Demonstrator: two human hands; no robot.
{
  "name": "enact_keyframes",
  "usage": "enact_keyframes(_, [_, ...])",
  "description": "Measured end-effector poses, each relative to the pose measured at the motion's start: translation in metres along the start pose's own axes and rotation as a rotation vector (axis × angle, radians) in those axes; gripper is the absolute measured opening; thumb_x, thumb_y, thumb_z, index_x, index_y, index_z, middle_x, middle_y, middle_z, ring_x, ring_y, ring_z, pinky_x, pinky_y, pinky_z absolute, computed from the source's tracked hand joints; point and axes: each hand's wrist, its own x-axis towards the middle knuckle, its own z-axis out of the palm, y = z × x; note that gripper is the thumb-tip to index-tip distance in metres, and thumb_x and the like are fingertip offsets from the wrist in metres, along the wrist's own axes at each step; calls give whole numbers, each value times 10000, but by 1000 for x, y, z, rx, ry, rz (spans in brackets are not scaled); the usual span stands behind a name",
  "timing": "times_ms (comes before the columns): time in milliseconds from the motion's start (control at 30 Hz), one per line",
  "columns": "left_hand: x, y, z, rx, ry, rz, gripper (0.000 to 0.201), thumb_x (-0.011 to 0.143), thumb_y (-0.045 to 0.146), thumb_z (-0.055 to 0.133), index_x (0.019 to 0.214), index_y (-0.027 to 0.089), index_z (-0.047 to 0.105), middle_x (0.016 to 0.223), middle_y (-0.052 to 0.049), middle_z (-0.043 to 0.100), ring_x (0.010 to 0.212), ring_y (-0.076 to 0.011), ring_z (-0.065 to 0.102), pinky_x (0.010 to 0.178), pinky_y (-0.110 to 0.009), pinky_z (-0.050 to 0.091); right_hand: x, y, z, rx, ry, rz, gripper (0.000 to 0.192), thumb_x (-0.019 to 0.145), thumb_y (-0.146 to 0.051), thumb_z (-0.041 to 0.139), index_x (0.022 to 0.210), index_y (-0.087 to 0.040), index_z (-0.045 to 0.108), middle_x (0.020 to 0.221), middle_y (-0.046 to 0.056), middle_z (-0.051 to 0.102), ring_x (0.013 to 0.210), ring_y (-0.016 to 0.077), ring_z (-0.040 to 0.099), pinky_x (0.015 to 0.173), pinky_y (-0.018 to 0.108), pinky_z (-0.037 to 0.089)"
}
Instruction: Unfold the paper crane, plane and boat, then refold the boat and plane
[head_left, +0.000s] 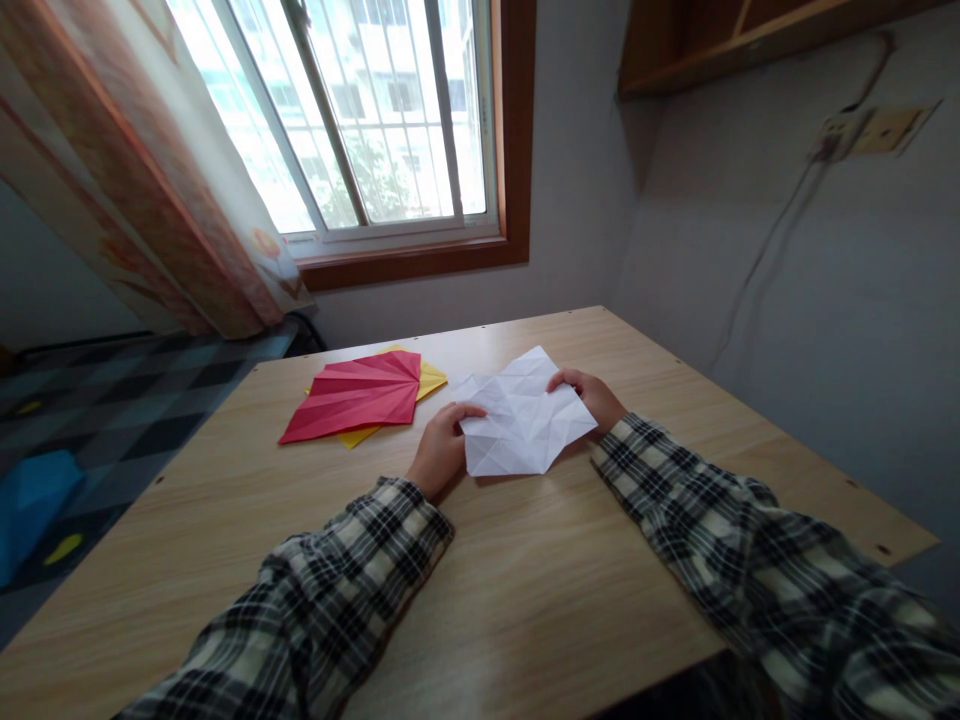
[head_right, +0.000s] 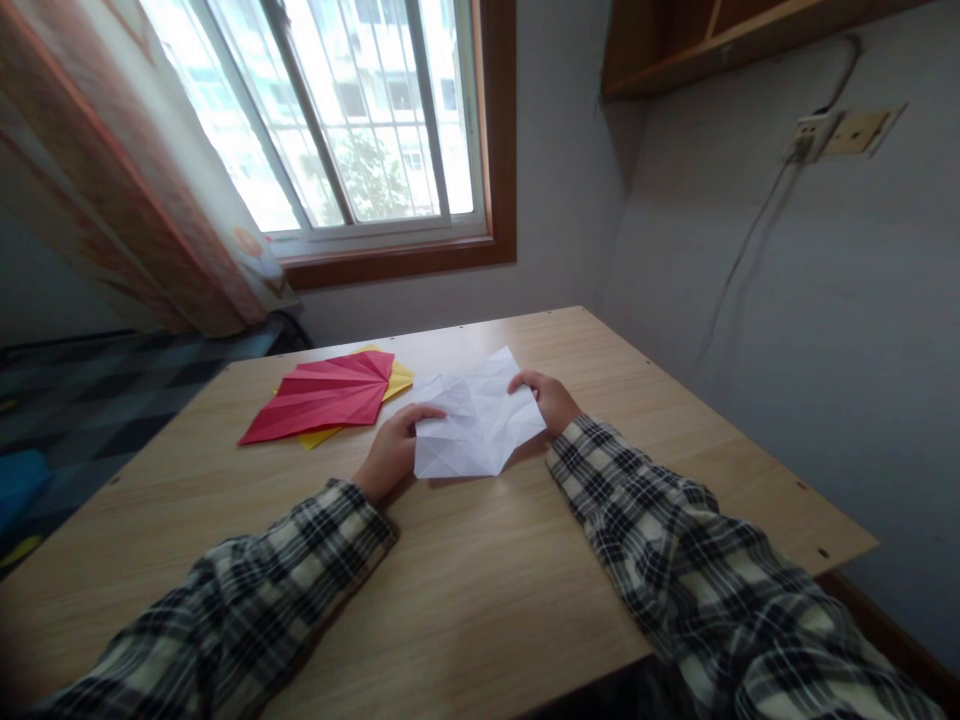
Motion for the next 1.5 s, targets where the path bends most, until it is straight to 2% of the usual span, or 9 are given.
enact_keyframes(200, [0,-6,1,-167,-9,-139,321,643,289,783,934,157,767,1037,-100,731,928,-243,672,849,-387,539,0,-11,-9,-327,-40,-90,166,689,-248,713,849,-205,722,785,7,714,705,178,637,647,264,483])
enact_keyframes(500, [1,6,-3,100,-18,-41,242,653,250,783,876,157,788,1029,-118,713,919,-247,682,884,-391,540,4,-24,-14,-686,-15,-189,152,743,-203,664,856,-204,765,875,55,739,809,225,660,788,328,489])
enact_keyframes(667, [1,7,-5,61,-6,3,179,695,259,737,834,155,776,947,-98,737,876,-252,681,836,-377,541,2,-18,-13,-598,-14,-219,164,722,-298,743,852,-198,753,866,52,744,805,232,668,756,330,491])
enact_keyframes(800, [2,6,-3,75,49,-66,206,726,342,738,805,153,762,886,-85,751,861,-266,682,833,-383,526,2,-13,-13,-424,40,-152,254,760,-426,740,874,-200,764,929,70,770,875,242,697,798,345,509])
enact_keyframes(933, [1,3,-1,12,76,-150,325,743,448,731,849,142,746,860,-78,757,832,-263,684,790,-371,520,2,-14,-12,-316,79,-55,352,715,-493,761,849,-167,758,830,83,765,736,221,681,674,326,505])
enact_keyframes(1033, [0,1,-1,-47,91,-130,384,757,472,716,951,141,731,938,-78,764,869,-255,686,807,-365,514,1,-18,-8,-263,91,-53,405,681,-543,764,812,-160,747,762,75,745,660,198,637,595,306,478])
enact_keyframes(1167, [0,1,-1,20,136,-94,338,762,449,712,902,142,713,892,-75,749,836,-241,677,779,-354,513,-2,-23,-2,-218,81,-48,397,680,-540,758,802,-162,743,747,71,733,651,191,623,574,300,468])
enact_keyframes(1333, [1,2,-2,-4,136,-66,296,765,409,712,902,147,697,845,-60,734,813,-223,678,775,-350,524,-2,-20,2,-196,43,-62,364,701,-475,765,877,-157,749,811,79,750,708,211,663,627,322,508])
enact_keyframes(1500, [2,-1,0,-94,153,-89,328,753,431,725,893,138,683,847,-63,722,782,-211,675,752,-356,541,3,-11,4,-3,51,-37,460,661,-485,802,972,-153,741,968,118,771,893,259,710,824,410,557])
